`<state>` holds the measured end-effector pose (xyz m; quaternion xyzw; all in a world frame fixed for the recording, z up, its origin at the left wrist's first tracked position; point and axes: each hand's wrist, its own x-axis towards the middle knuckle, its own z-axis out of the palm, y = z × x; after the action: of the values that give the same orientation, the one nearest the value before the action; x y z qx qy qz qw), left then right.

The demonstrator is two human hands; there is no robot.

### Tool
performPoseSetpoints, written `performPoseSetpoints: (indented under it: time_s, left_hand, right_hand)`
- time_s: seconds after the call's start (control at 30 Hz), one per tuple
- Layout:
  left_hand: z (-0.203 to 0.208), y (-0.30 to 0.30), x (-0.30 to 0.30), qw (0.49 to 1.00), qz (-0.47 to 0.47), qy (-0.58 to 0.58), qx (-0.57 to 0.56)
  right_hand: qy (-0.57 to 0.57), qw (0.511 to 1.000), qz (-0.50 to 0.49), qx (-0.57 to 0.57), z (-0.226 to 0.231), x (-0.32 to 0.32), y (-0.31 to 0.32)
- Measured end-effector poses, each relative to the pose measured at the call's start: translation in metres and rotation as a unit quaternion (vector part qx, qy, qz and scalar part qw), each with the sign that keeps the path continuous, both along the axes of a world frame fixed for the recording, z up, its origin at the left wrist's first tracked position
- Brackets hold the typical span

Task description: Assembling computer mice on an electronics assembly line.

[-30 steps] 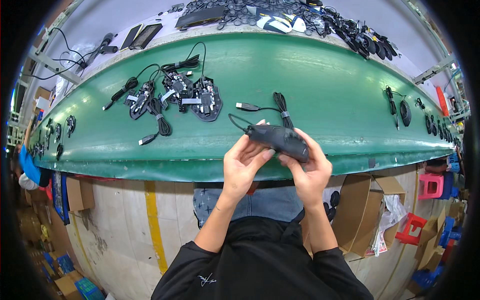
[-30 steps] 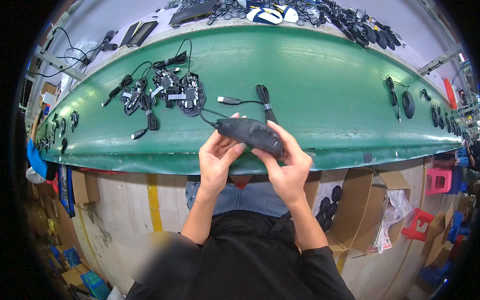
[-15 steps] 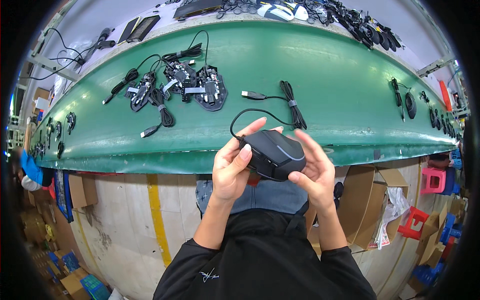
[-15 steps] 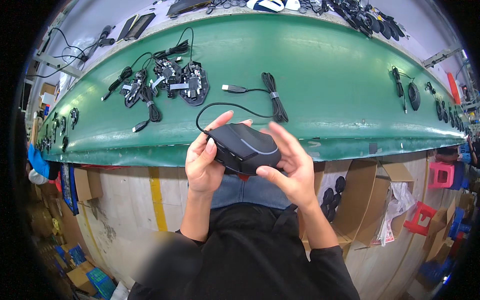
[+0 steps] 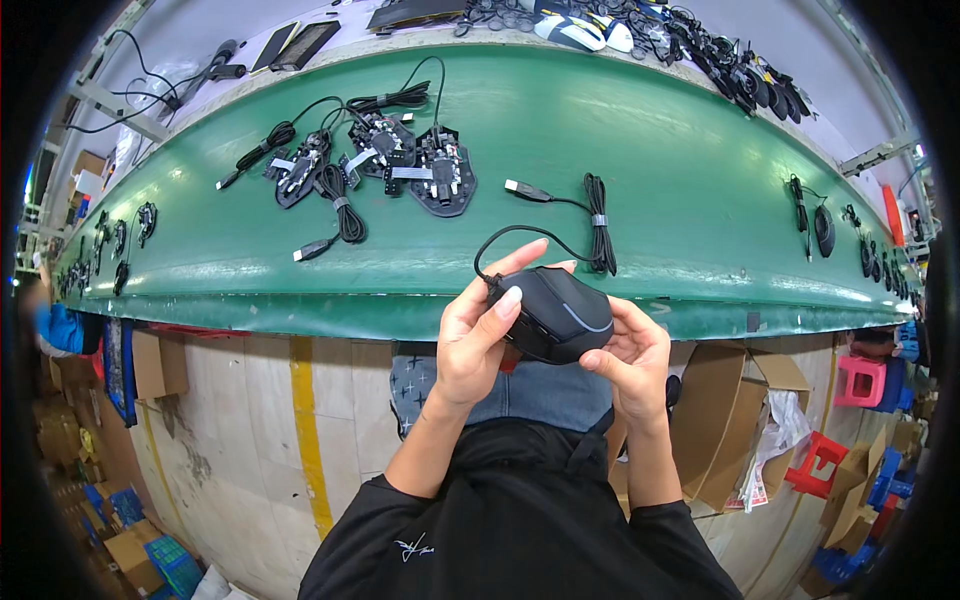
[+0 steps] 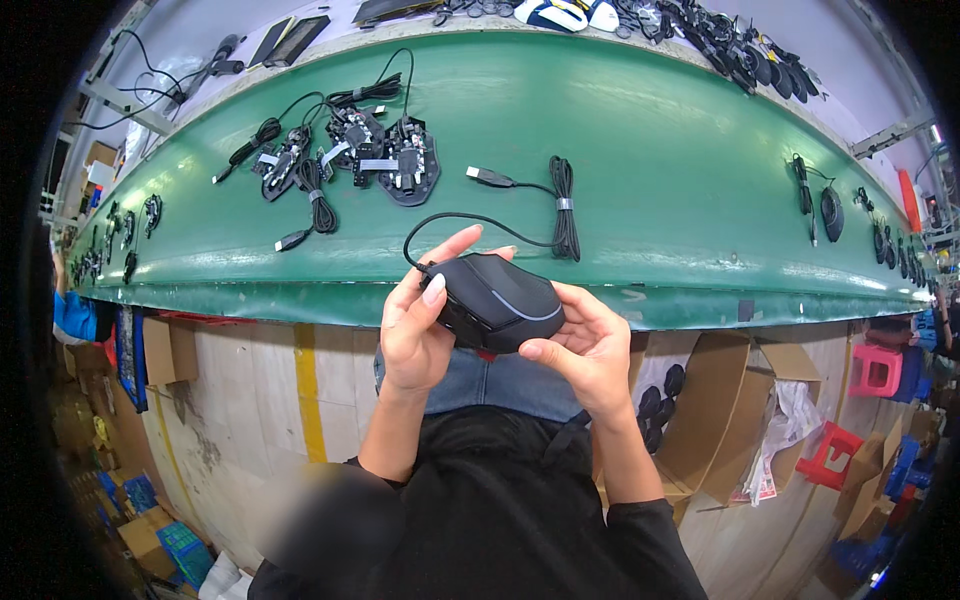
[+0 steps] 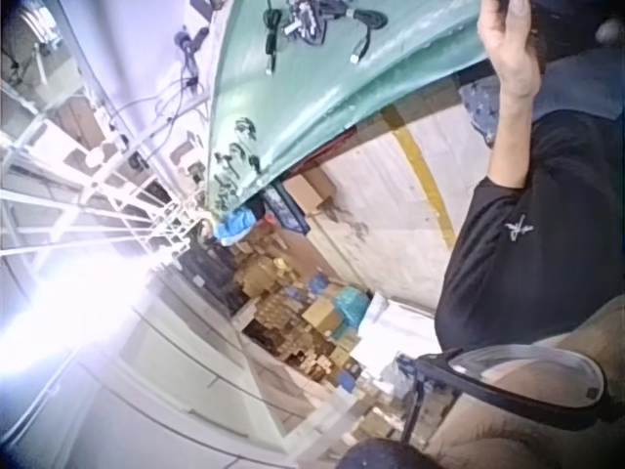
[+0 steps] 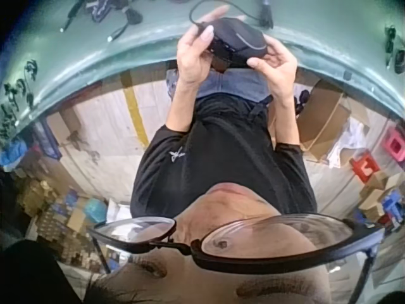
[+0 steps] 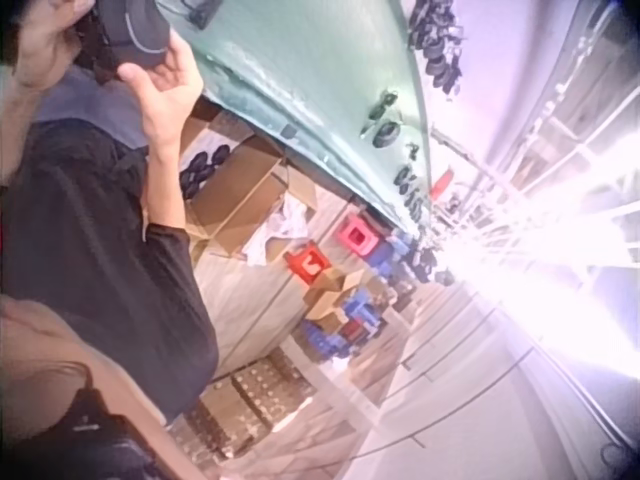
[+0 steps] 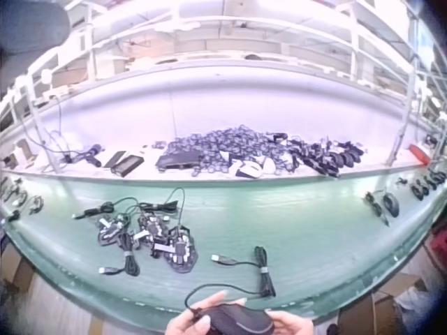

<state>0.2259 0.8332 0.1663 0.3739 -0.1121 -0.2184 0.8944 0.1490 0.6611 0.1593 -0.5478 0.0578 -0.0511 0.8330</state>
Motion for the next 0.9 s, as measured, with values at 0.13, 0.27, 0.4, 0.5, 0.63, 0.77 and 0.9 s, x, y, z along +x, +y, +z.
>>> performPoseSetpoints:
  time_s: [0.13,0.27,0.4,0.5,0.63,0.77,0.9]
  left_hand:
    - [-0.009,0.002,-0.001,0.999,0.037,-0.01,-0.032]
    - [-0.016,0.004,-0.004,0.989,0.087,-0.114,-0.022]
    - [-0.017,0.011,-0.005,0.987,0.092,-0.135,0.009]
    - [-0.018,0.012,-0.004,0.987,0.099,-0.126,-0.014]
    - [-0.021,0.017,0.001,0.99,0.063,-0.12,-0.027]
    - [-0.015,0.019,0.0,0.982,0.042,-0.184,0.011]
    - [-0.018,0.023,0.002,0.968,0.052,-0.247,0.003]
  right_hand:
    - [-0.023,1.0,-0.007,-0.01,-0.004,0.002,0.001]
    - [-0.045,0.999,0.007,-0.01,-0.008,0.002,0.003]
    - [-0.06,0.998,0.004,0.003,-0.006,0.003,0.009]
    - [-0.069,0.996,0.02,-0.055,-0.008,0.0,0.009]
    - [-0.083,0.987,0.013,-0.135,-0.006,-0.003,0.011]
    - [-0.099,0.994,0.005,-0.053,-0.011,-0.002,0.012]
    - [-0.119,0.992,0.023,-0.032,-0.014,0.001,0.012]
